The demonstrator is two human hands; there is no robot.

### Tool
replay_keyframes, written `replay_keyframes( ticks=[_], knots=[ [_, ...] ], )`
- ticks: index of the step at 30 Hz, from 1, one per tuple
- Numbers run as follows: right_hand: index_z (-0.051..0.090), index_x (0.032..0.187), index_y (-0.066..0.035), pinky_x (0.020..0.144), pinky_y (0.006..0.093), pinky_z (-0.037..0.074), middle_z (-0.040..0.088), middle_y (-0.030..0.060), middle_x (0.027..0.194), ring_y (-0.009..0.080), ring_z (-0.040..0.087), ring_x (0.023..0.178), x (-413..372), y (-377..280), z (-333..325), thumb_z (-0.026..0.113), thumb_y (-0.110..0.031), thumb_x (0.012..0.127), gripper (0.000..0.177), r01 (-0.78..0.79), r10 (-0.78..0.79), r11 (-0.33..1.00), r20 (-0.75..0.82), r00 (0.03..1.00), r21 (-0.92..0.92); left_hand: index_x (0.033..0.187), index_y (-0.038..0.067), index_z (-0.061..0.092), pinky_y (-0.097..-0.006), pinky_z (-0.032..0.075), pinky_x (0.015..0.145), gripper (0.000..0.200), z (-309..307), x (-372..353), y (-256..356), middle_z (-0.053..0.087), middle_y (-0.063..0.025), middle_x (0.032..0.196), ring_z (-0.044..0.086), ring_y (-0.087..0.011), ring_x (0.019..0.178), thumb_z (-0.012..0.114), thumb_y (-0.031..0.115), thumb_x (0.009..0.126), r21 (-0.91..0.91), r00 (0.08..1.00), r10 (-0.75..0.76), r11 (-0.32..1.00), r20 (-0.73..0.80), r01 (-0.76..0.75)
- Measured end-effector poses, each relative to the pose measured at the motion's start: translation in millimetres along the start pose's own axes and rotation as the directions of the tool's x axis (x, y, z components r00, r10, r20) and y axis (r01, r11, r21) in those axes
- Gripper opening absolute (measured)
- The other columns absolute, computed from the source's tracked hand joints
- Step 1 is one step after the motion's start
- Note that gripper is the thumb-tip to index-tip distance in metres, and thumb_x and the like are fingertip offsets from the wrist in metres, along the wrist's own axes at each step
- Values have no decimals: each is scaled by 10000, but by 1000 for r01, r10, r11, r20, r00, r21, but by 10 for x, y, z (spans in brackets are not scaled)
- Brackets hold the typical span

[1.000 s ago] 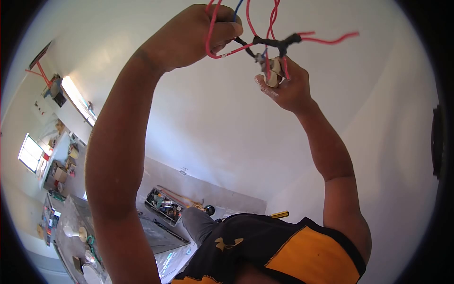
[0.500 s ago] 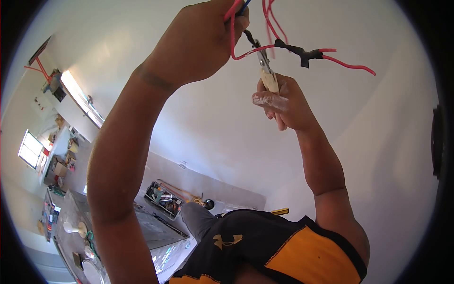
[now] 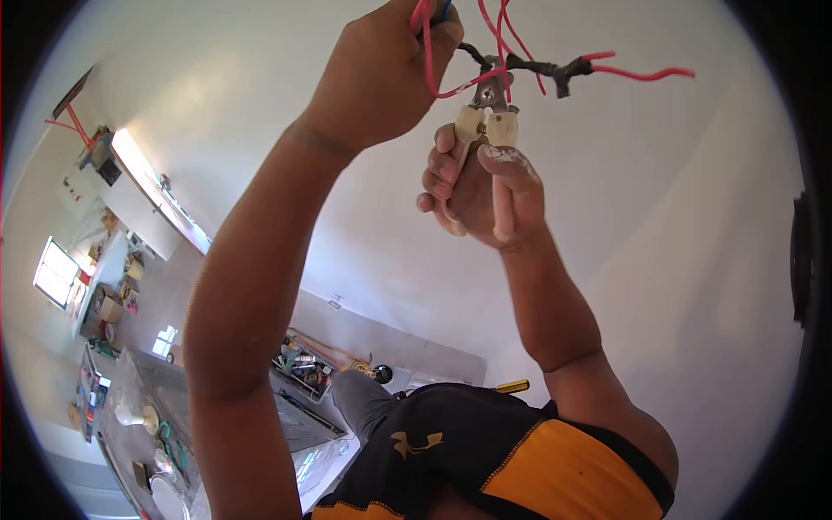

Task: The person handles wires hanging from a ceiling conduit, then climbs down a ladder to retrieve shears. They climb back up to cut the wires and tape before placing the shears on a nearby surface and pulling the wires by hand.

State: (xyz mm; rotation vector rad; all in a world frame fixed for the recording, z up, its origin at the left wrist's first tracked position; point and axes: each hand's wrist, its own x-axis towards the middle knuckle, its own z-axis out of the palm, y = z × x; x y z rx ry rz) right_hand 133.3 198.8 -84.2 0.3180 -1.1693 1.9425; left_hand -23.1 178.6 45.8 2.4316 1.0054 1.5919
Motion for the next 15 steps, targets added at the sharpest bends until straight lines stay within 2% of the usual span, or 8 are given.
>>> replay_keyframes(
  ticks=[1, 3, 6, 8, 10, 11, 13, 15],
  knots=[
    [544, 1136, -37, 752, 380, 536, 574, 35, 881, 184, 604, 799, -15, -101, 31, 585, -256, 940, 296, -48, 35, 989, -96, 995, -140, 913, 21, 497, -363, 498, 723, 150, -54, 18, -25, 594, -109, 821, 600, -216, 770, 507, 144, 999, 4, 1000, -1, 1000, -2, 1],
    [555, 1131, -26, 771, 375, 549, 588, 38, 892, 182, 610, 812, -52, -252, 78, 585, -237, 939, 287, -90, 68, 972, -107, 992, -218, 901, 30, 499, -349, 485, 729, 157, -148, 58, -96, 580, -93, 810, 567, -194, 765, 526, 154, 993, 39, 997, 7, 999, 81, -10],
    [570, 1092, -24, 759, 347, 542, 594, 45, 890, 171, 614, 848, -87, -365, 36, 603, -213, 924, 255, -168, 112, 893, -156, 981, -418, 891, 31, 506, -351, 478, 720, 171, -186, 70, -218, 550, -64, 779, 539, -180, 746, 529, 166, 994, 0, 997, 50, 999, 61, -50],
    [580, 1076, -17, 709, 334, 541, 595, 50, 889, 172, 630, 790, -115, -422, -1, 644, -182, 890, 257, -358, 203, 692, -306, 930, -627, 886, 31, 509, -353, 475, 715, 179, -246, 64, -223, 535, -50, 764, 525, -173, 737, 530, 172, 994, -20, 996, 76, 997, 47, -75],
    [575, 1086, -9, 671, 336, 536, 595, 55, 882, 167, 632, 734, -160, -331, 8, 655, -165, 878, 272, -293, 142, 724, -280, 949, -624, 867, 37, 530, -327, 462, 661, 207, -373, 71, -166, 525, -17, 738, 515, -140, 704, 533, 193, 1002, 284, 999, 49, 958, -19, -42],
    [571, 1096, -1, 633, 338, 530, 595, 60, 875, 163, 635, 678, -192, -283, 2, 665, -148, 866, 289, -228, 81, 754, -258, 963, -616, 867, 37, 530, -327, 462, 661, 207, -423, 77, -185, 525, -17, 738, 515, -140, 704, 533, 193, 1002, 284, 999, 49, 958, -20, -41],
    [570, 1094, 5, 612, 320, 522, 590, 53, 882, 142, 615, 722, -230, -246, -31, 647, -135, 853, 290, -233, 85, 721, -250, 964, -653, 855, 45, 553, -287, 435, 611, 237, -500, 136, -224, 520, 7, 725, 497, -100, 672, 546, 230, 1005, 4, 995, -65, 998, 75, 65],
    [569, 1092, 12, 591, 302, 514, 585, 46, 888, 122, 596, 766, -241, -231, -2, 629, -122, 840, 292, -232, 95, 685, -231, 968, -690, 858, 51, 565, -258, 416, 595, 245, -508, 155, -209, 523, 19, 734, 480, -73, 662, 557, 248, 1004, -58, 989, -111, 991, 98, 117]
  ],
)
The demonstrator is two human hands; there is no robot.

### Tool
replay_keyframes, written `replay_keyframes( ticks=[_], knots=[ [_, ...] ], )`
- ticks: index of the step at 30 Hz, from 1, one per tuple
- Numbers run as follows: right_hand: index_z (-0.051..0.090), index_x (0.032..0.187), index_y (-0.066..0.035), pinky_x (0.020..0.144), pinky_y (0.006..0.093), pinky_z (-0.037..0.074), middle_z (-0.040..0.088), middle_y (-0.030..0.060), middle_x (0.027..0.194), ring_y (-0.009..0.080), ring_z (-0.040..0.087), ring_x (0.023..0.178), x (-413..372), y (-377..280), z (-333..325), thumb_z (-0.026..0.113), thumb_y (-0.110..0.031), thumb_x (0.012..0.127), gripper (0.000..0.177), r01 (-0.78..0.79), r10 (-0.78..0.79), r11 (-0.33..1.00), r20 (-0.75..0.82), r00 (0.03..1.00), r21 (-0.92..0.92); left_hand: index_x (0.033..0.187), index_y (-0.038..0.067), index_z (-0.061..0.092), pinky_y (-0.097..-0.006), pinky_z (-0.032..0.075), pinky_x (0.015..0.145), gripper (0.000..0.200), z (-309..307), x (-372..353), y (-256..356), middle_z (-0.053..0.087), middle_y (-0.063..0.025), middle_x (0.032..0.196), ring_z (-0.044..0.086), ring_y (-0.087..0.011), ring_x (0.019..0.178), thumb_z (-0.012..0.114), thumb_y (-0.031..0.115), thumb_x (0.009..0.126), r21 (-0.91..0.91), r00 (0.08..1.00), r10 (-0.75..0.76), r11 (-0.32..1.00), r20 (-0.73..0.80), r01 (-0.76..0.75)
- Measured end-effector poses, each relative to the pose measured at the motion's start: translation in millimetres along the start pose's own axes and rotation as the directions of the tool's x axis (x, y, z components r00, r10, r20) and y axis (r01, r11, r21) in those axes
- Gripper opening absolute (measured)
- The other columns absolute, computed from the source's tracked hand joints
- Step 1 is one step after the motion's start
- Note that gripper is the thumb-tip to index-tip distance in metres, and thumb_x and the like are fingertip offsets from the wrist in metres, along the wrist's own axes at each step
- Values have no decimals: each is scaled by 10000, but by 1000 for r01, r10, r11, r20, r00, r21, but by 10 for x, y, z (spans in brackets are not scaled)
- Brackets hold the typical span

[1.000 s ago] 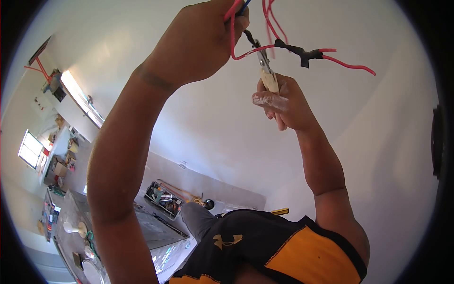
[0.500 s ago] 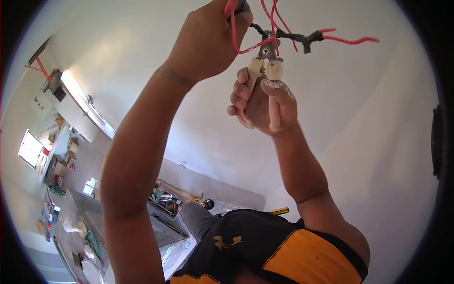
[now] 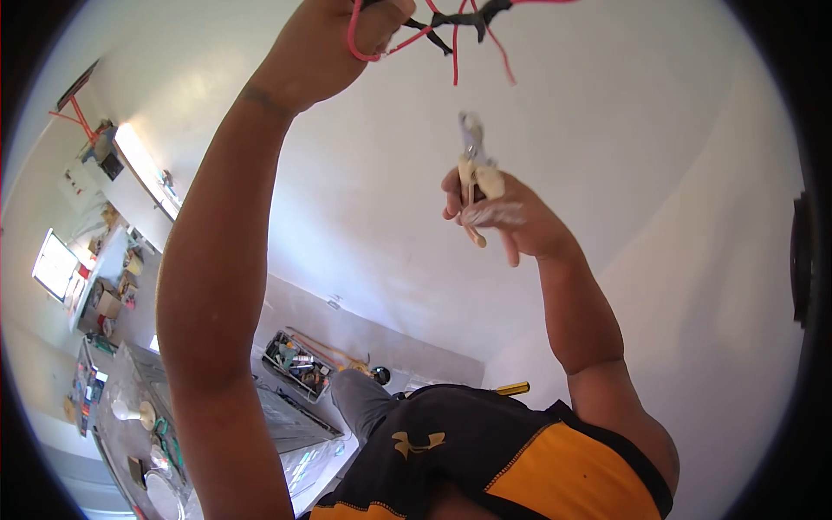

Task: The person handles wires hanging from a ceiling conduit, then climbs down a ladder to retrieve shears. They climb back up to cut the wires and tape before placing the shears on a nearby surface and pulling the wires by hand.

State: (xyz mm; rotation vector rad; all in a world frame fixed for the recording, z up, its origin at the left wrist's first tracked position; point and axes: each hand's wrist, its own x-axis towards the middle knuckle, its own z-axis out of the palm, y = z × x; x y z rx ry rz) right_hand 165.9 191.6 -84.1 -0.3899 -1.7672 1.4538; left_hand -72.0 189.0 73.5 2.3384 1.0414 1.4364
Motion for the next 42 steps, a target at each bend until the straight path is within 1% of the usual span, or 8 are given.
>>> replay_keyframes(
  ticks=[3, 10, 13, 15, 18, 28, 34, 42],
  knots=[
    [523, 1153, 33, 306, 243, 455, 576, 70, 901, 131, 623, 621, -73, 68, -27, 700, -116, 855, 377, -207, 191, 959, -100, 977, -192, 866, 46, 575, -260, 415, 598, 251, 7, 3, 23, 516, 24, 734, 471, -68, 666, 547, 252, 1008, -1, 993, 94, 996, 69, -94],
    [531, 1215, -19, 342, 253, 449, 571, 72, 971, 119, 595, 583, -231, -51, 113, 759, -118, 816, 470, -292, 221, 901, -241, 945, -321, 840, 48, 587, -267, 361, 593, 262, 104, -86, -11, 448, 21, 666, 410, -86, 634, 583, 278, 966, 73, 998, 62, 995, 9, -63],
    [570, 1206, -58, 426, 268, 463, 596, 75, 888, 146, 629, 695, -385, -284, -74, 846, -166, 665, 618, -227, 320, 880, 167, 933, -418, 830, 44, 586, -266, 361, 595, 255, 107, -129, 86, 453, 22, 663, 412, -84, 640, 584, 267, 953, 116, 997, 71, 991, 12, -72],
    [568, 1183, -8, 544, 322, 518, 618, 127, 1018, 202, 625, 781, -425, 20, -437, 876, -265, 683, 640, 276, -285, 958, 313, 906, 73, 835, 38, 599, -266, 357, 593, 232, 85, -158, 125, 452, 25, 663, 412, -81, 641, 590, 250, 930, 76, 1000, -4, 997, 26, 2],
    [561, 1208, 0, 670, 364, 536, 615, 221, 1120, 265, 628, 957, -177, -539, -908, 673, -445, 850, 581, 551, -555, 832, 145, 819, 70, 854, 38, 621, -265, 357, 596, 221, 93, -167, 207, 459, 22, 667, 418, -85, 644, 592, 246, 922, 6, 995, -71, 997, 68, 71],
    [593, 1169, 48, 646, 314, 501, 622, 192, 1124, 189, 616, 818, 542, -1484, -736, 604, -344, 885, 485, 355, -324, 935, 451, 832, 15, 903, 28, 634, -286, 407, 631, 215, 151, -77, 207, 535, 12, 713, 467, -96, 674, 584, 236, 929, 31, 992, -28, 999, 125, 24],
    [627, 1142, -14, 636, 258, 516, 635, 85, 867, 182, 636, 738, 543, -2190, -373, 784, -251, 799, 446, 2, -156, 188, -28, 987, -982, 918, 17, 620, -308, 436, 653, 194, 22, 7, 245, 552, -37, 704, 465, -139, 656, 586, 204, 953, 402, 990, 100, 907, 95, -130],
    [630, 1077, -15, 781, 328, 486, 625, 95, 980, 186, 594, 864, 620, -2113, -790, 709, -263, 739, 427, 229, -150, 640, 173, 973, -733, 907, -7, 606, -422, 470, 650, 224, -88, 61, 243, 595, -158, 689, 571, -306, 643, 551, 206, 954, 489, 995, 100, 867, 25, -99]
  ],
)
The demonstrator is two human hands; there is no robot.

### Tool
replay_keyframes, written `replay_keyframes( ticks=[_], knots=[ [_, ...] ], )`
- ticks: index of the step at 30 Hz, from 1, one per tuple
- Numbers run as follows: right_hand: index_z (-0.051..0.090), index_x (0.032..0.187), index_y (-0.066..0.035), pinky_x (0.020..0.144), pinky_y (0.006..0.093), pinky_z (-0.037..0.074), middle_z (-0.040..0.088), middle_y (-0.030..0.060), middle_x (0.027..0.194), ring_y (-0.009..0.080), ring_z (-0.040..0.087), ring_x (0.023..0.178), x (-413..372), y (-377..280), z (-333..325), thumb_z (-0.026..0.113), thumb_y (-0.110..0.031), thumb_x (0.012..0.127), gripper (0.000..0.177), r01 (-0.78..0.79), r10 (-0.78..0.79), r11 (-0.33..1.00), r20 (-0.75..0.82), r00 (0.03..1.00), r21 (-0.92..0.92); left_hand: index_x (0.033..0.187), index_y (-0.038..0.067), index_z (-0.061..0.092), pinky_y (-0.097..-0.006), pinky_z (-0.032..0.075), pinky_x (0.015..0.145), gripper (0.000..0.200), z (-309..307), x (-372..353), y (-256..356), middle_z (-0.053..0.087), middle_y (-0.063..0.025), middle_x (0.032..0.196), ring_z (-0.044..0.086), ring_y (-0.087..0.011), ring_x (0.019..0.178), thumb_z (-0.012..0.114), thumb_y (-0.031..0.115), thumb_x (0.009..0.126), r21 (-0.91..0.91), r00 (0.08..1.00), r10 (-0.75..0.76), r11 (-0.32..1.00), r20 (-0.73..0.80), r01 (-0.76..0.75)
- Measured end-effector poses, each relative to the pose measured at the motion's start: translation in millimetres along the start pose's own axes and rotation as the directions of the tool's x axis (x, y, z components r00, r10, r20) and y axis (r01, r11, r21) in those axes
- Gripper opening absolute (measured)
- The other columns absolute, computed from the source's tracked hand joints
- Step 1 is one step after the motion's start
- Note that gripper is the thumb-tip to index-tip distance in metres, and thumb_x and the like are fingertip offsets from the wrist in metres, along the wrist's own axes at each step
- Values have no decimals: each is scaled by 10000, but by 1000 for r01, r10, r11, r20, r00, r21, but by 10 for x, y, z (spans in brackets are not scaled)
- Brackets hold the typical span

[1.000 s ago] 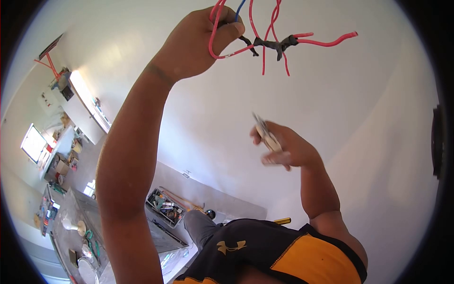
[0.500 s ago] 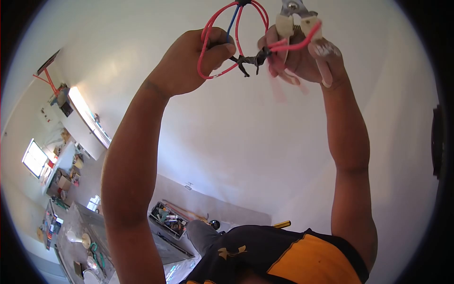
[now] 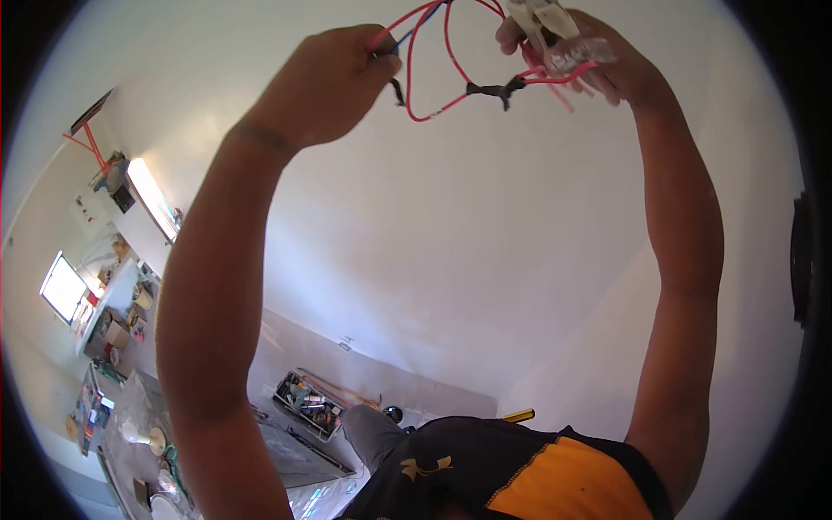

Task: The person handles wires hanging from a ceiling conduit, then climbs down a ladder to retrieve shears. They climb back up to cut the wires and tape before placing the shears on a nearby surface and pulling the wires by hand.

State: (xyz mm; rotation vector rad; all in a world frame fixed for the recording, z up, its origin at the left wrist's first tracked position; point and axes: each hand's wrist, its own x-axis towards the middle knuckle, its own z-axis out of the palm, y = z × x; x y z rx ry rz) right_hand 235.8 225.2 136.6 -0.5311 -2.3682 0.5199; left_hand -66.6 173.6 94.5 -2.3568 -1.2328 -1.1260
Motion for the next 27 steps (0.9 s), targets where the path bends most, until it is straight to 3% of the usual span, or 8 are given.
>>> replay_keyframes(
  ticks=[2, 6, 9, 11, 14, 18, 21, 27],
  knots=[
    [637, 1120, 1, 878, 340, 489, 640, 117, 1095, 204, 591, 962, -18, 68, 96, 608, -284, 732, 482, 99, -100, 994, -25, 995, -51, 923, -9, 617, -406, 472, 650, 228, 40, -29, 37, 589, -143, 683, 567, -275, 635, 556, 209, 949, -92, 1000, -18, 996, -13, 17],
    [644, 1224, -11, 687, 244, 486, 662, 56, 1041, 118, 572, 813, -63, 164, 196, 690, -234, 853, 435, 163, -164, 986, -49, 985, -20, 1007, 15, 642, -378, 488, 685, 206, 80, -122, 190, 621, -116, 795, 571, -226, 681, 570, 192, 930, -184, 992, -119, 975, 44, 125],
    [667, 1202, -14, 703, 263, 502, 671, 60, 1049, 123, 589, 856, -93, 175, 225, 724, -217, 852, 409, 92, -86, 992, -67, 994, 90, 1099, 32, 625, -362, 502, 724, 236, 172, -225, 241, 628, -131, 1001, 602, -221, 743, 606, 139, 889, -256, 982, -99, 965, -162, 55],
    [638, 1181, 2, 801, 292, 507, 669, 103, 1100, 171, 615, 936, -99, 140, 231, 707, -212, 838, 410, 59, -55, 997, -67, 996, 55, 1188, 55, 598, -373, 517, 789, 364, 170, -270, 284, 583, -139, 1155, 631, -232, 816, 661, 81, 830, -207, 865, 99, 952, -491, -227],
    [632, 1185, 6, 840, 297, 508, 672, 105, 1098, 177, 627, 962, -94, 161, 295, 705, -213, 843, 413, 91, -84, 993, -91, 992, 81, 1266, 72, 581, -263, 460, 605, 466, 218, -359, 504, 574, -103, 1214, 528, -127, 683, 708, 40, 819, 5, 798, 354, 915, -489, -403],
    [634, 1239, -4, 804, 297, 510, 679, 73, 1070, 154, 628, 936, -49, 194, 268, 718, -207, 863, 435, 215, -213, 970, -28, 977, 114, 1244, 192, 657, -359, 553, 682, 505, 283, -276, 568, 535, -122, 1291, 637, -220, 759, 812, 151, 765, 255, 875, 365, 922, -316, -293],
    [617, 1260, -4, 828, 309, 514, 676, 81, 1094, 165, 630, 952, -78, 325, 268, 709, -184, 864, 444, 172, -159, 977, -108, 981, 129, 1197, 217, 680, -368, 564, 691, 435, 254, -167, 582, 518, -108, 1327, 657, -230, 792, 801, 176, 781, 416, 809, 497, 838, -313, -354],
    [614, 1256, -2, 801, 294, 516, 661, 67, 1038, 145, 630, 906, -26, 295, 305, 693, -164, 837, 456, 236, -244, 904, -24, 970, 357, 1079, 144, 719, -367, 551, 721, 279, 202, -55, 412, 650, -62, 1155, 662, -237, 803, 766, 130, 804, 526, 806, 552, 760, -213, -381]
  ],
)
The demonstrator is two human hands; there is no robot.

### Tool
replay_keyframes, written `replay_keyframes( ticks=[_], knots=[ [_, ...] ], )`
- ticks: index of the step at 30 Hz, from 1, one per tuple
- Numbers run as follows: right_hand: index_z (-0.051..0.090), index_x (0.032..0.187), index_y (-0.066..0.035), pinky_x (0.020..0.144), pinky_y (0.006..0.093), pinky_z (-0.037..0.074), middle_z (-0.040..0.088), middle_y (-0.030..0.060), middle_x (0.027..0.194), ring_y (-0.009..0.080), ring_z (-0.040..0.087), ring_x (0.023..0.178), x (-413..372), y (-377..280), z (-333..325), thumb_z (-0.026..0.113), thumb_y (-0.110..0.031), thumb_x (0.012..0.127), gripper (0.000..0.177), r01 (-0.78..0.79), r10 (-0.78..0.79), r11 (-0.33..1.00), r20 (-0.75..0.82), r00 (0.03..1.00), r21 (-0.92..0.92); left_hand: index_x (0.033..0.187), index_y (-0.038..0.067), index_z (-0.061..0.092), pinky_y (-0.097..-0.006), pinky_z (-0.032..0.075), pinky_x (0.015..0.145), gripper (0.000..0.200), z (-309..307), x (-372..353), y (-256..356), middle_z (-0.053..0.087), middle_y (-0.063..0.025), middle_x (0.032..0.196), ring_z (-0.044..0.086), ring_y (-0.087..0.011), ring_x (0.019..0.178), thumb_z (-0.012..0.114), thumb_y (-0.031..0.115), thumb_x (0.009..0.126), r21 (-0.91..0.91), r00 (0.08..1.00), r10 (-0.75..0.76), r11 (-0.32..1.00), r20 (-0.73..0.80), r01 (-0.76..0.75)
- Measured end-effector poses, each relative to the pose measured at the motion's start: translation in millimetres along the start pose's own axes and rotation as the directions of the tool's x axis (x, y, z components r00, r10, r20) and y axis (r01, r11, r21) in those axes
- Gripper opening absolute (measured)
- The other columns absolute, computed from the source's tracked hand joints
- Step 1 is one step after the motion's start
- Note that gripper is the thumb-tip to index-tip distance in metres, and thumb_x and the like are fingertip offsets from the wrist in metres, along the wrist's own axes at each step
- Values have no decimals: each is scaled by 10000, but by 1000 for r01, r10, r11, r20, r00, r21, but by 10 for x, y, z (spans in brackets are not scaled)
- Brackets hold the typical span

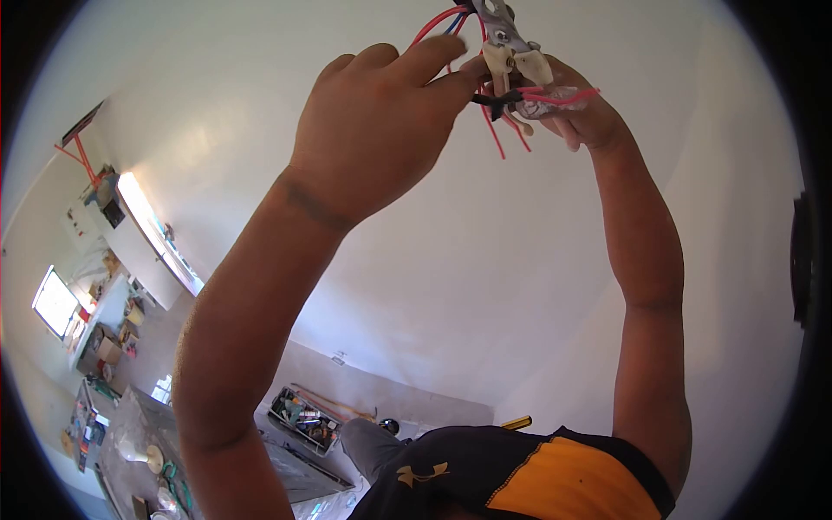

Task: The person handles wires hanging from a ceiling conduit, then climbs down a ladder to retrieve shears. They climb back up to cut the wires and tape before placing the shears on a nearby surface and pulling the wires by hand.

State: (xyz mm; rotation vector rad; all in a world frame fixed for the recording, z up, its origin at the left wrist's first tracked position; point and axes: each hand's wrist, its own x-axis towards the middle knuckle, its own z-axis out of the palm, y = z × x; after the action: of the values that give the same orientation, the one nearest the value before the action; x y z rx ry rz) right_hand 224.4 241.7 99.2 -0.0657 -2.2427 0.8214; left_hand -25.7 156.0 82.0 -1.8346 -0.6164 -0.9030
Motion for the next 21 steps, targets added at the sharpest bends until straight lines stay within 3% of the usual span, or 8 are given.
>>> replay_keyframes(
  ticks=[4, 6, 7, 9, 11, 13, 15, 21],
  knots=[
    [613, 1276, -41, 736, 312, 526, 565, 27, 903, 133, 631, 915, -27, -146, 124, 718, -152, 806, 494, -208, 196, 964, -86, 977, -168, 1062, 96, 726, -330, 533, 716, 205, -50, 28, -52, 704, -53, 958, 653, -180, 791, 726, 107, 857, -222, 993, -115, 968, 24, 117],
    [601, 1286, -43, 735, 301, 508, 564, 30, 928, 132, 587, 856, -26, -266, 225, 718, -125, 770, 535, -287, 249, 925, -174, 953, -248, 1069, 44, 722, -287, 484, 682, 177, -161, 113, -130, 680, -28, 833, 590, -119, 751, 670, 139, 930, -598, 902, -383, 681, 201, 422],
    [589, 1295, -46, 734, 290, 491, 563, 32, 953, 131, 544, 798, -43, -346, 282, 719, -98, 733, 579, -374, 294, 873, -273, 916, -314, 1069, 44, 722, -287, 484, 682, 177, -180, 142, -180, 680, -28, 833, 590, -119, 751, 670, 139, 930, -594, 904, -384, 689, 187, 416],
    [587, 1304, -73, 807, 296, 483, 540, 37, 1006, 154, 527, 869, -61, -492, 395, 733, -37, 728, 595, -437, 314, 843, -372, 873, -314, 1069, 26, 728, -253, 417, 666, 231, -229, 190, -314, 589, 21, 745, 486, -74, 714, 610, 206, 985, -592, 777, -455, 506, 434, 627],
    [581, 1293, -66, 861, 311, 485, 534, 43, 1060, 177, 530, 945, -90, -456, 344, 757, -46, 734, 587, -193, -90, 770, -404, 910, -608, 1073, 32, 730, -250, 399, 661, 250, -269, 211, -415, 549, 32, 732, 453, -73, 699, 601, 229, 989, -618, 764, -460, 455, 453, 640],
    [550, 1286, -28, 944, 395, 487, 619, 67, 1115, 261, 609, 1110, -49, -618, 277, 845, -112, 742, 625, -148, -158, 793, -435, 887, -590, 1076, 38, 732, -247, 380, 656, 269, -259, 219, -467, 509, 43, 720, 421, -72, 684, 593, 253, 994, -646, 750, -455, 395, 481, 654],
    [546, 1286, -27, 956, 402, 485, 624, 98, 1155, 285, 603, 1130, 11, -787, 150, 845, -111, 734, 633, -134, -266, 475, -287, 920, -870, 1072, 57, 733, -249, 376, 655, 265, -210, 192, -464, 494, 48, 708, 409, -65, 683, 575, 257, 1001, -701, 782, -431, 371, 451, 609],
    [491, 1340, -18, 964, 392, 514, 550, 94, 1224, 236, 536, 1202, 200, -948, 166, 763, 27, 763, 639, -298, 42, 490, -319, 947, -819, 1075, 60, 717, -249, 389, 664, 253, -160, 188, -415, 548, 47, 755, 418, -70, 691, 566, 252, 1008, -757, 819, -401, 351, 411, 552]
  ],
)
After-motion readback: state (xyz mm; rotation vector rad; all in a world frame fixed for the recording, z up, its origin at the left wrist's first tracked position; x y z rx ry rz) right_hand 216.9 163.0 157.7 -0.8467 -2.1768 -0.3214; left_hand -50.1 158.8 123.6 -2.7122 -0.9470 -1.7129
